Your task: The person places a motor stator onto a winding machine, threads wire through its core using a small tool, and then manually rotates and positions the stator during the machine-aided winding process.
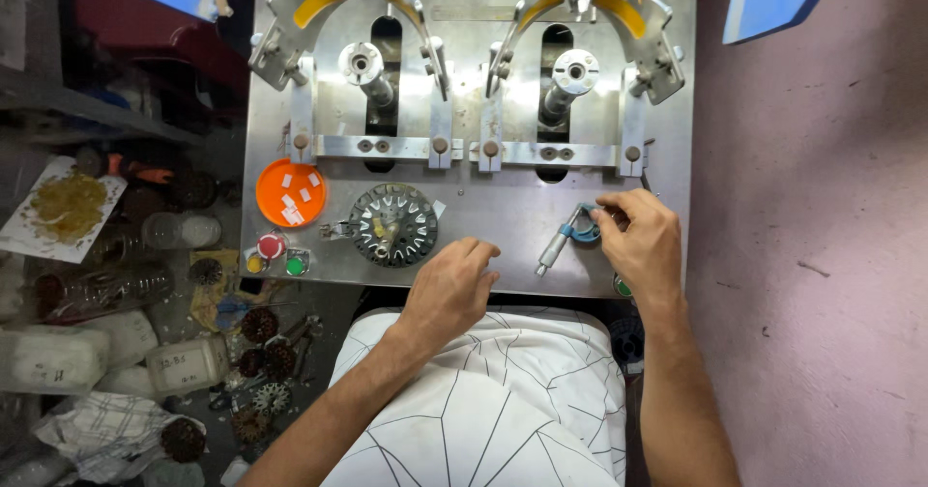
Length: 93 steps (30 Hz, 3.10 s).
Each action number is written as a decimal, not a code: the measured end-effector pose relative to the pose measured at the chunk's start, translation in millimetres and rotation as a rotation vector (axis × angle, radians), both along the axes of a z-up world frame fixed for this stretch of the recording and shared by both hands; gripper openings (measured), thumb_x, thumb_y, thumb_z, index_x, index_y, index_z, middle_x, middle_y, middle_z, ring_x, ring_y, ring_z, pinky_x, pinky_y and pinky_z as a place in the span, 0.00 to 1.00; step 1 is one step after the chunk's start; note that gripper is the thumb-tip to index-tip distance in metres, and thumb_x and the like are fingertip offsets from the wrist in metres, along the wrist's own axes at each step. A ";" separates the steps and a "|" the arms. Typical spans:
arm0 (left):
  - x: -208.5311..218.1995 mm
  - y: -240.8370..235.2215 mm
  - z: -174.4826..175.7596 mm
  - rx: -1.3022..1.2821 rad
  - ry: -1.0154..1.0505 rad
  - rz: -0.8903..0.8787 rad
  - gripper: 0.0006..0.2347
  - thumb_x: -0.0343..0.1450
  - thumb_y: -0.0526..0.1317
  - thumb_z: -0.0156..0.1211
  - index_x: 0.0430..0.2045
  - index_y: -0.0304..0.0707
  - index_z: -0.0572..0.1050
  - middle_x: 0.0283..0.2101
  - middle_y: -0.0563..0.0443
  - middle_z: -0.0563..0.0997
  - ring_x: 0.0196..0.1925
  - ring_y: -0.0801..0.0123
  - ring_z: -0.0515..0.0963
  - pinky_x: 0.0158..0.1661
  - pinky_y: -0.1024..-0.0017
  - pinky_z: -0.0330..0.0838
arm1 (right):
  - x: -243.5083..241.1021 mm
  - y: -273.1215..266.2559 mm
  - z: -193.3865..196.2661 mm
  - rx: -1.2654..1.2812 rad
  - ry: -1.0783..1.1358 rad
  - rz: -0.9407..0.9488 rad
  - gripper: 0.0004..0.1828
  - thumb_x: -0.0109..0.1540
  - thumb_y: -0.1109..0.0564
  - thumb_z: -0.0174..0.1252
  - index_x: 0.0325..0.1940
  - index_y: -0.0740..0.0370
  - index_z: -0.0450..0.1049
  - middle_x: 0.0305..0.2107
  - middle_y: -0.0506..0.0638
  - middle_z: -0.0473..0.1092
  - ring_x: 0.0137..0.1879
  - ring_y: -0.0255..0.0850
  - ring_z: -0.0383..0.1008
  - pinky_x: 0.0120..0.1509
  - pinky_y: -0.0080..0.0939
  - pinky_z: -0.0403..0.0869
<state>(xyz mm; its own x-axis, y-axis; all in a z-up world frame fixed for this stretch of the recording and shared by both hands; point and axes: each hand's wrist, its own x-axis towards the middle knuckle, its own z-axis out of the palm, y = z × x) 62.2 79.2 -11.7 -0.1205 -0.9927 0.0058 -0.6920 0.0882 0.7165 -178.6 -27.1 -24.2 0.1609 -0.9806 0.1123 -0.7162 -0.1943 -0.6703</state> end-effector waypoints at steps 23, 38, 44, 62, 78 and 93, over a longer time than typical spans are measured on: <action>55.7 -399.7 -14.8 0.024 -0.502 -0.189 0.28 0.53 0.30 0.76 0.49 0.40 0.76 0.58 0.34 0.73 0.60 0.39 0.71 0.55 0.52 0.66 | -39.2 -270.4 -73.5 -0.229 -0.224 0.178 0.28 0.60 0.67 0.59 0.65 0.65 0.69 0.42 0.58 0.71 0.41 0.44 0.75 0.45 0.40 0.75; 22.9 -441.8 -62.9 0.219 -0.362 -0.036 0.21 0.59 0.33 0.72 0.47 0.40 0.79 0.52 0.38 0.78 0.55 0.46 0.77 0.53 0.56 0.71 | -32.2 -297.4 -80.2 -0.013 -0.297 0.067 0.07 0.54 0.64 0.66 0.35 0.66 0.75 0.31 0.53 0.73 0.32 0.41 0.75 0.38 0.41 0.74; 77.3 -432.3 -22.9 0.139 -0.292 0.143 0.20 0.59 0.34 0.73 0.45 0.40 0.79 0.50 0.39 0.79 0.53 0.48 0.78 0.52 0.56 0.72 | -42.2 -240.8 -59.4 0.213 -0.772 -0.070 0.09 0.68 0.56 0.54 0.44 0.63 0.76 0.26 0.41 0.68 0.29 0.28 0.63 0.32 0.31 0.65; 112.5 -433.0 3.7 -0.199 -0.213 0.012 0.18 0.58 0.36 0.75 0.41 0.39 0.82 0.42 0.43 0.82 0.46 0.53 0.82 0.47 0.57 0.75 | -22.4 34.5 -12.3 0.443 -0.960 -0.449 0.11 0.65 0.66 0.56 0.51 0.72 0.74 0.34 0.55 0.72 0.37 0.38 0.72 0.39 0.40 0.72; 56.3 -396.7 -11.7 0.314 -0.773 -0.933 0.12 0.58 0.34 0.72 0.33 0.36 0.84 0.34 0.44 0.85 0.39 0.56 0.86 0.41 0.59 0.78 | 43.2 81.9 30.7 0.337 -1.029 -0.506 0.10 0.63 0.67 0.57 0.48 0.72 0.76 0.34 0.55 0.72 0.36 0.39 0.73 0.38 0.42 0.73; 79.7 -378.6 21.8 0.348 0.409 -0.207 0.06 0.67 0.32 0.64 0.33 0.34 0.74 0.30 0.52 0.78 0.30 0.74 0.78 0.34 0.76 0.74 | 46.2 -18.5 68.4 0.184 -1.033 -0.205 0.05 0.61 0.68 0.60 0.41 0.72 0.77 0.38 0.53 0.80 0.37 0.40 0.84 0.40 0.39 0.85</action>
